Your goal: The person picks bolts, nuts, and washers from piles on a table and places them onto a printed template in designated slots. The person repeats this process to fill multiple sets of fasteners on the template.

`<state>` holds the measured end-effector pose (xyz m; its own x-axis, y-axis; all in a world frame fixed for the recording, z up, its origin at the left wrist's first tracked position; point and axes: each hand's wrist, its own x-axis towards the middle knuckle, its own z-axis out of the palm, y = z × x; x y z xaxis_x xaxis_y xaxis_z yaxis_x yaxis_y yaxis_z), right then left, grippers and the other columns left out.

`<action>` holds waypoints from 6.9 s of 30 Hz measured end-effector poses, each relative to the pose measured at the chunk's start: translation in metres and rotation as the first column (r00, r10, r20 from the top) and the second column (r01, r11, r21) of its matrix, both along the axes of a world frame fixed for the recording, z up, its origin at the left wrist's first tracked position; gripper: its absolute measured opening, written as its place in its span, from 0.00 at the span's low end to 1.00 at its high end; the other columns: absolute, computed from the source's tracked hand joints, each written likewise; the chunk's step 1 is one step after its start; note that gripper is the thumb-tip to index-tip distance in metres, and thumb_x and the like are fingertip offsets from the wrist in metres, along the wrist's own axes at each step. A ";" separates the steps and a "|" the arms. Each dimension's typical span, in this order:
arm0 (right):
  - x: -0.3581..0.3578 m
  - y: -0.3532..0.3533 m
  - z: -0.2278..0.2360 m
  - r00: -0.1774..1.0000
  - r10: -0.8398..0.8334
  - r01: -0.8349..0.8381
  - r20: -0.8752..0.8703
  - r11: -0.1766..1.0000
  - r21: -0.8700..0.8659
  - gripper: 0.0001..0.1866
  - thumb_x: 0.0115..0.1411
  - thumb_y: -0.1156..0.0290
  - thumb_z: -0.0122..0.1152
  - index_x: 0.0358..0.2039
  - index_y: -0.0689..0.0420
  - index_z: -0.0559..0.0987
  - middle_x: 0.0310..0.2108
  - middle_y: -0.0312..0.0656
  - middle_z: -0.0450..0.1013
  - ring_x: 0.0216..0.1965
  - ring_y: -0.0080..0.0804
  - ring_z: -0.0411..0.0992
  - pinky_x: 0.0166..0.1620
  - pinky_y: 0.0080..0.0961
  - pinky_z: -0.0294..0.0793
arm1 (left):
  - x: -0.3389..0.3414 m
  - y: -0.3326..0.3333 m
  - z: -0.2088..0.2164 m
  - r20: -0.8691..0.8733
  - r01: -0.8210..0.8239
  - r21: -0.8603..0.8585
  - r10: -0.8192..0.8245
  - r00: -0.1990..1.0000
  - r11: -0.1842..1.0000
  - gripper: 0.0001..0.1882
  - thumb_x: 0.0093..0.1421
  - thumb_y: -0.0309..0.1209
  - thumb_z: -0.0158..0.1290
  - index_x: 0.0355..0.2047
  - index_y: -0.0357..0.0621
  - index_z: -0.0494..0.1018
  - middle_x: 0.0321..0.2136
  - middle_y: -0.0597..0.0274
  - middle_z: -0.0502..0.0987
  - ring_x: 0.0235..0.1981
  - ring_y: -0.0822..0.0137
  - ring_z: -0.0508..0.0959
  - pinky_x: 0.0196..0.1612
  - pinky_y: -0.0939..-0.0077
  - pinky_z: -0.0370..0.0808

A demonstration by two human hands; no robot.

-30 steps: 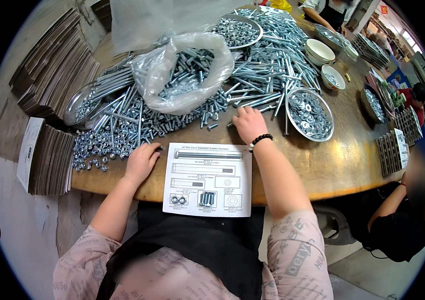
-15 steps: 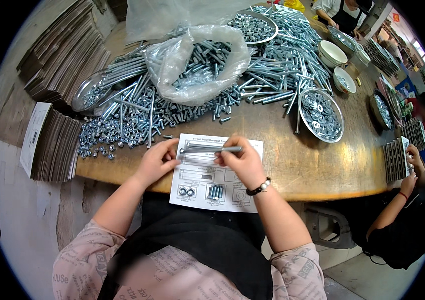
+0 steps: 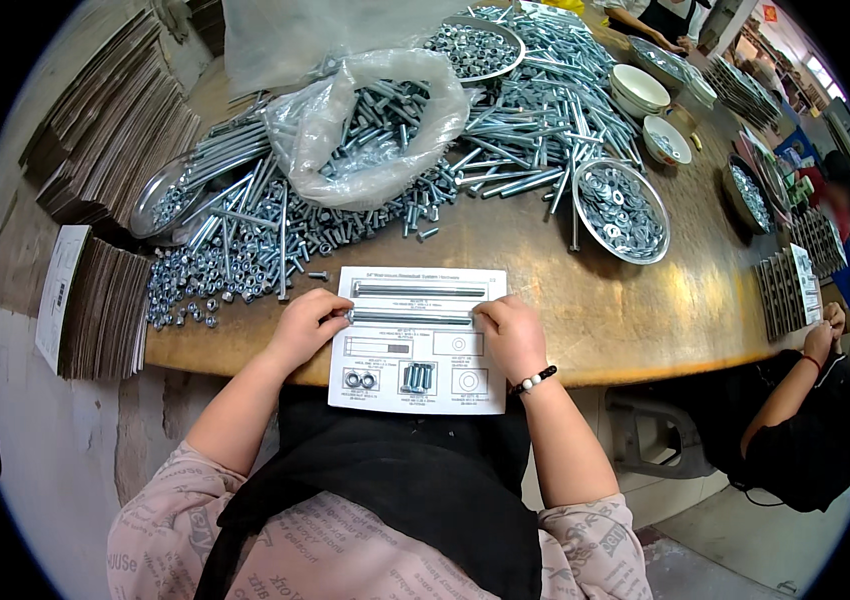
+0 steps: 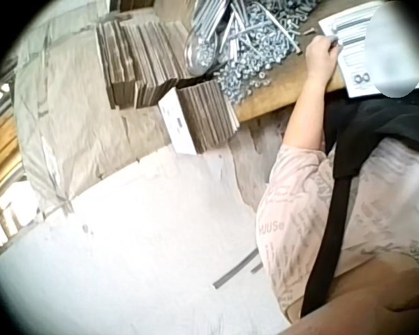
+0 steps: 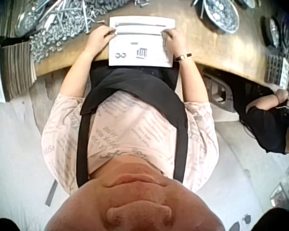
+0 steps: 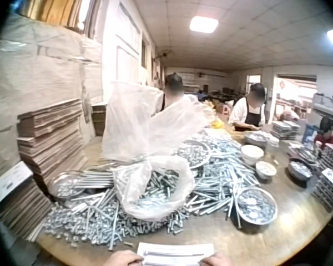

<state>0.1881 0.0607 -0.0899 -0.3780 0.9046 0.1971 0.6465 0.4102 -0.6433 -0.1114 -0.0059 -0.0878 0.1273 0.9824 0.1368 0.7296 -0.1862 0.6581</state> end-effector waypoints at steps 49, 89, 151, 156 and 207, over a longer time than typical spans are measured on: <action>0.018 -0.007 -0.022 0.917 -0.227 0.180 -0.329 0.969 -0.166 0.07 0.54 0.74 0.52 0.33 0.61 0.75 0.31 0.43 0.72 0.32 0.32 0.70 0.36 0.23 0.68 | 0.051 -0.002 0.020 -0.114 0.280 0.016 -0.276 0.954 0.960 0.10 0.47 0.28 0.54 0.33 0.45 0.74 0.29 0.61 0.72 0.35 0.58 0.72 0.38 0.67 0.70; 0.110 0.178 0.037 0.724 -0.373 0.445 0.581 0.895 0.019 0.13 0.43 0.61 0.64 0.32 0.45 0.79 0.38 0.41 0.69 0.43 0.37 0.68 0.46 0.30 0.68 | 0.020 -0.017 -0.005 0.139 -0.189 0.301 0.153 0.978 0.935 0.05 0.48 0.20 0.50 0.27 0.36 0.73 0.23 0.55 0.71 0.25 0.59 0.72 0.28 0.71 0.68; 0.058 -0.074 0.009 0.862 -0.338 0.187 -0.377 0.904 -0.384 0.10 0.55 0.72 0.53 0.36 0.61 0.76 0.28 0.39 0.72 0.30 0.26 0.69 0.34 0.20 0.68 | 0.114 -0.010 0.047 0.014 0.333 -0.039 -0.333 0.943 0.942 0.13 0.46 0.25 0.51 0.35 0.42 0.71 0.31 0.56 0.70 0.33 0.56 0.72 0.37 0.66 0.70; 0.061 -0.109 0.003 0.981 -0.178 0.156 -0.071 0.956 -0.250 0.18 0.52 0.72 0.55 0.44 0.60 0.71 0.27 0.44 0.70 0.30 0.39 0.69 0.34 0.30 0.69 | 0.042 -0.028 0.038 -0.091 -0.062 0.018 0.063 0.994 0.998 0.11 0.47 0.24 0.51 0.34 0.38 0.70 0.32 0.55 0.70 0.33 0.59 0.72 0.36 0.71 0.71; 0.297 -0.063 -0.079 -0.164 -0.666 0.361 -0.728 0.646 -0.672 0.11 0.63 0.67 0.43 0.41 0.59 0.70 0.32 0.36 0.71 0.23 0.20 0.64 0.24 0.13 0.64 | 0.086 0.124 0.012 -0.240 -0.175 0.099 0.194 0.951 0.980 0.26 0.51 0.30 0.50 0.52 0.40 0.60 0.47 0.48 0.64 0.43 0.50 0.71 0.45 0.62 0.69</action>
<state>0.4855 -0.0019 -0.1684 0.5692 0.7629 -0.3066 -0.5489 0.0749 -0.8326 -0.0256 0.1177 -0.0762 -0.0157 0.9799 0.1988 0.8937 -0.0754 0.4422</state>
